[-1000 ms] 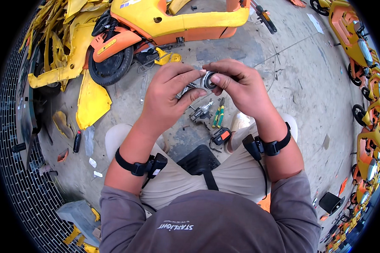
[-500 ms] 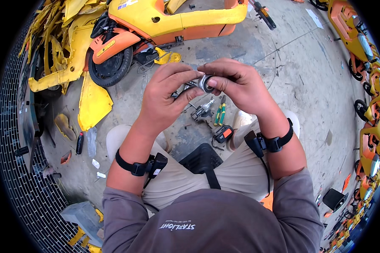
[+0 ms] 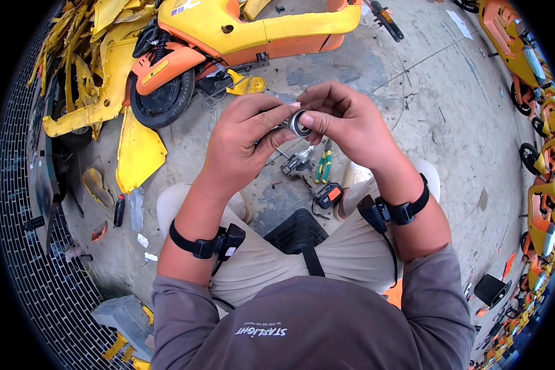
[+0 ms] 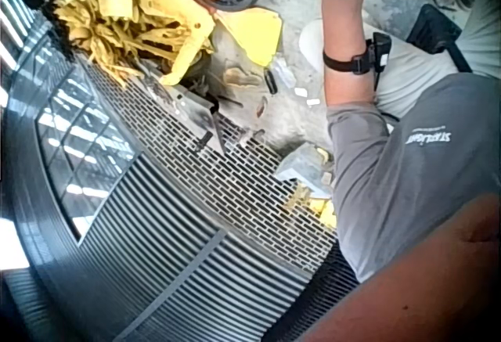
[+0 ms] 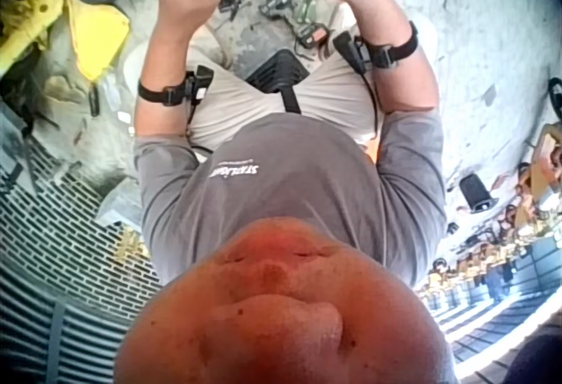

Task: The person removes a bearing from a sprocket using pliers and hands, then fits a new bearing into the sprocket center by hand.

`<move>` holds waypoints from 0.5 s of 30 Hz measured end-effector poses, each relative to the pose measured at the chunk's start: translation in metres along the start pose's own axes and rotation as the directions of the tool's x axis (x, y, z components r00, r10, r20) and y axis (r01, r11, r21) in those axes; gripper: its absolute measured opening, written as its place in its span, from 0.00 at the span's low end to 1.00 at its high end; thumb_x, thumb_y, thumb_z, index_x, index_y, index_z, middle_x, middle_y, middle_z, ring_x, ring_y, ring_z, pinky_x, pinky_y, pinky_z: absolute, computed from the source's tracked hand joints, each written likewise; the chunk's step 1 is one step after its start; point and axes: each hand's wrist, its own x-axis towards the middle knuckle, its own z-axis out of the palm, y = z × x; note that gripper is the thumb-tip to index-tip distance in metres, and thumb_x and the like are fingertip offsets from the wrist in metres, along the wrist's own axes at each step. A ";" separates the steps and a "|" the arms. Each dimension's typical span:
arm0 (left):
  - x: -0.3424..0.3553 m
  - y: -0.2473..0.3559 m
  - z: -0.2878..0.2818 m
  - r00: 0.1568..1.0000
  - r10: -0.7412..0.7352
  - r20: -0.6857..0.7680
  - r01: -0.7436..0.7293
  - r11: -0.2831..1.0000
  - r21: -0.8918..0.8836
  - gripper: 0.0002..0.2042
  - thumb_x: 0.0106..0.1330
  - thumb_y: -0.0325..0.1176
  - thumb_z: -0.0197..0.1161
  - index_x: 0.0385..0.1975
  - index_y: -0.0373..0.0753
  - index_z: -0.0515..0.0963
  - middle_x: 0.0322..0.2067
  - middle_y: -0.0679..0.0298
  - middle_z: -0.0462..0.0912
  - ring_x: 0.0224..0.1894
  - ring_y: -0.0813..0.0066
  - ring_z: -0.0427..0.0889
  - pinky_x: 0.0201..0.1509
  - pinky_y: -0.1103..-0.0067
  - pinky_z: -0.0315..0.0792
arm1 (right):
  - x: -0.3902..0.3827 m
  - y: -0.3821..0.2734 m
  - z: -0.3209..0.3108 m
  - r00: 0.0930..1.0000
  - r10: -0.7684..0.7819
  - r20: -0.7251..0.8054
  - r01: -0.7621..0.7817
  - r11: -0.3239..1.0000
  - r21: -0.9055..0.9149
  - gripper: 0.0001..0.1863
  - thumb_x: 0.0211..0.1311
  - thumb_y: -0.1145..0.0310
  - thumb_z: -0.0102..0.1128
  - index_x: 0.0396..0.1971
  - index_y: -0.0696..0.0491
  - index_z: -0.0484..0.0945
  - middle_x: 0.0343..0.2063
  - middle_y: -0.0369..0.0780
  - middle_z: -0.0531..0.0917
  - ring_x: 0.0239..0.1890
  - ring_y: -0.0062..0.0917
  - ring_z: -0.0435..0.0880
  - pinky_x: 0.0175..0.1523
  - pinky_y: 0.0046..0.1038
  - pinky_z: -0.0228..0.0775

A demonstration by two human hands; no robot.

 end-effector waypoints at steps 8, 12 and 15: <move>-0.001 0.002 0.000 0.999 -0.037 -0.009 0.037 0.998 0.042 0.19 0.54 0.28 0.73 0.48 0.36 0.83 0.41 0.58 0.83 0.43 0.58 0.80 0.47 0.68 0.74 | -0.003 -0.001 0.006 0.999 0.011 -0.042 -0.013 0.999 -0.038 0.17 0.65 0.71 0.68 0.50 0.61 0.78 0.38 0.39 0.85 0.35 0.19 0.83 0.40 0.22 0.78; -0.001 0.001 0.000 0.998 -0.053 -0.017 0.054 0.996 0.076 0.20 0.55 0.28 0.73 0.50 0.36 0.83 0.42 0.58 0.83 0.44 0.58 0.80 0.48 0.68 0.74 | -0.004 0.002 0.008 0.999 -0.019 -0.040 0.016 0.997 -0.073 0.20 0.64 0.71 0.69 0.53 0.61 0.77 0.43 0.40 0.84 0.40 0.20 0.84 0.45 0.23 0.79; 0.000 0.002 -0.001 0.998 -0.054 -0.018 0.055 0.994 0.093 0.21 0.55 0.27 0.73 0.50 0.37 0.83 0.42 0.58 0.83 0.44 0.58 0.80 0.49 0.68 0.74 | -0.004 0.006 0.008 0.998 -0.048 -0.036 0.046 0.998 -0.045 0.23 0.64 0.71 0.69 0.56 0.60 0.75 0.46 0.40 0.84 0.44 0.21 0.84 0.47 0.24 0.79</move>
